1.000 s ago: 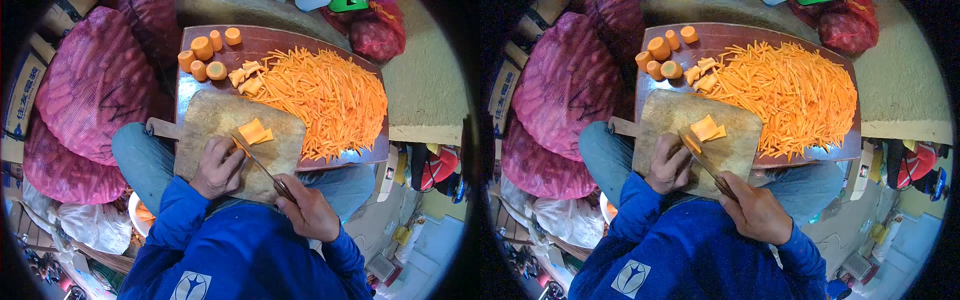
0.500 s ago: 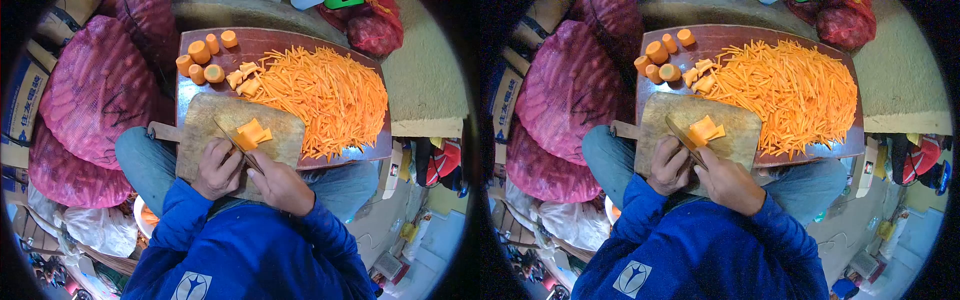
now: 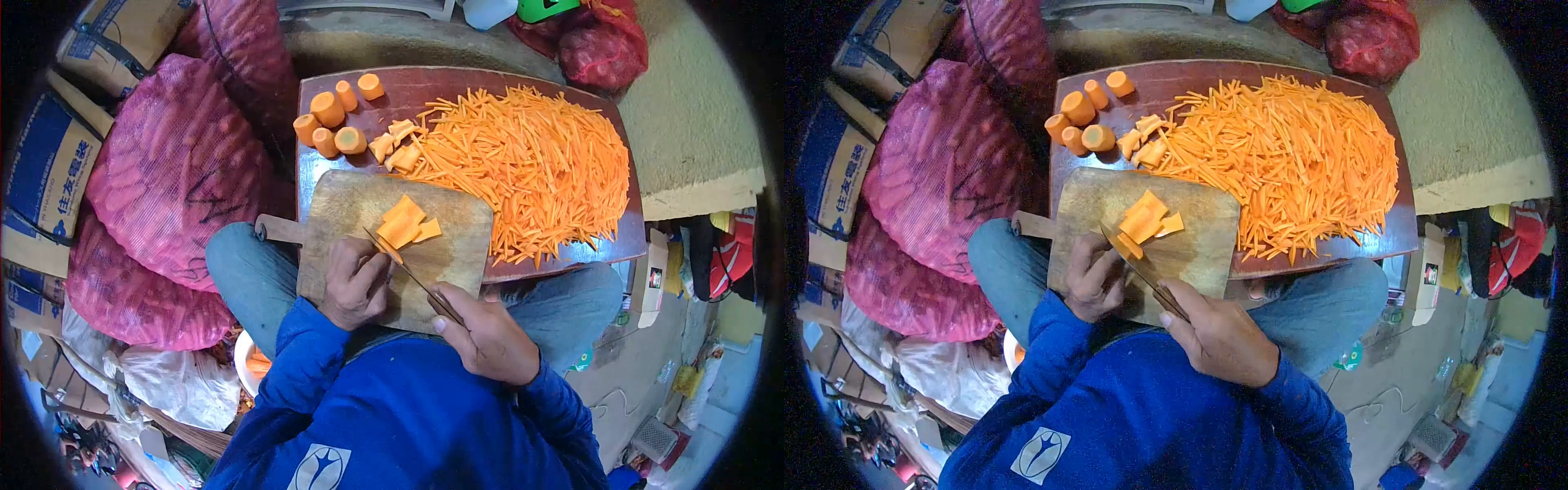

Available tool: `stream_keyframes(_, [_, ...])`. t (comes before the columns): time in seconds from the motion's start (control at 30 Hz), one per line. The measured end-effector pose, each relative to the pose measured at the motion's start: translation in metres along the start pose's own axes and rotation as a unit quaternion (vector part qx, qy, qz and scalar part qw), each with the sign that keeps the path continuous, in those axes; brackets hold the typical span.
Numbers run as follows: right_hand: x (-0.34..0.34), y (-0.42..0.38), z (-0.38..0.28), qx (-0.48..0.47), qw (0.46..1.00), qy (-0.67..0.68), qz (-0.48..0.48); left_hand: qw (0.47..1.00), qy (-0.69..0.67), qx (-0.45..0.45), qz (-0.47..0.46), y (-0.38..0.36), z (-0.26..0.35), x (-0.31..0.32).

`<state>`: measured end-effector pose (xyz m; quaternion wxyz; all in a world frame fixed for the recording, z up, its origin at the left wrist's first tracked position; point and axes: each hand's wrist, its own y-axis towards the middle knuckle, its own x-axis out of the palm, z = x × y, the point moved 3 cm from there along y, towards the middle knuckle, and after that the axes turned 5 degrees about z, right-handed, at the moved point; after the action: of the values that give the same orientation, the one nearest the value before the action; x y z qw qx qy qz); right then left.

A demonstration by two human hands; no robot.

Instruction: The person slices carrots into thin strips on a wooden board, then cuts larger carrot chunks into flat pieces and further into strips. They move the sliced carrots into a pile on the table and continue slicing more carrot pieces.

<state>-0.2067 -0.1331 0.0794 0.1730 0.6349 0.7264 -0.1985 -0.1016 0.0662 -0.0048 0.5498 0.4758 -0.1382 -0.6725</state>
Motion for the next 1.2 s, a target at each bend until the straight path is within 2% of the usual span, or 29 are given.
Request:
stream_keyframes(0.3, [0.002, 0.004, 0.003, 0.001, 1.0, 0.011, -0.013, 1.0, 0.002, 0.012, -0.016, 0.0, 0.002, -0.001])
stream_keyframes(0.4, [0.017, 0.025, 0.018, 0.035, 0.998, 0.008, -0.041, 1.0, -0.003, 0.016, -0.002, -0.001, 0.001, 0.001])
stream_keyframes(0.5, [0.03, 0.051, 0.028, 0.022, 0.998, -0.047, -0.042, 1.0, -0.006, 0.02, 0.006, -0.002, 0.001, 0.003])
stream_keyframes(0.6, [0.029, 0.057, 0.027, -0.024, 0.998, -0.054, -0.023, 1.0, 0.002, 0.013, 0.009, -0.004, 0.001, 0.002])
stream_keyframes(0.67, [0.02, 0.05, 0.019, -0.105, 0.994, 0.004, 0.021, 1.0, 0.003, 0.007, 0.015, -0.004, 0.003, 0.003])
stream_keyframes(0.7, [0.014, 0.044, 0.017, -0.102, 0.995, -0.001, 0.022, 1.0, 0.01, -0.007, 0.01, -0.003, 0.004, 0.002])
stream_keyframes(0.8, [-0.01, 0.025, 0.018, -0.079, 0.995, -0.043, 0.03, 1.0, 0.02, -0.021, 0.008, -0.004, 0.003, 0.004])
stream_keyframes(0.87, [-0.019, 0.023, 0.028, -0.079, 0.976, -0.182, 0.086, 1.0, 0.017, -0.025, 0.002, -0.002, 0.001, 0.006])
stream_keyframes(0.9, [-0.018, 0.024, 0.041, -0.132, 0.953, -0.247, 0.113, 0.999, 0.018, -0.031, 0.001, 0.0, 0.003, 0.004])
stream_keyframes(1.03, [-0.011, 0.018, 0.062, -0.123, 0.938, -0.315, 0.079, 0.999, 0.027, -0.045, 0.006, -0.002, 0.002, 0.003])
stream_keyframes(1.13, [-0.022, 0.019, 0.058, -0.172, 0.948, -0.254, 0.084, 0.998, 0.016, -0.054, 0.0, -0.002, 0.003, 0.001])
stream_keyframes(1.17, [-0.034, 0.013, 0.054, -0.146, 0.961, -0.215, 0.094, 0.998, 0.007, -0.067, 0.001, -0.003, 0.002, 0.001])
stream_keyframes(1.2, [-0.053, 0.006, 0.05, -0.029, 0.982, -0.135, 0.125, 0.997, -0.005, -0.079, 0.002, -0.003, 0.002, 0.002])
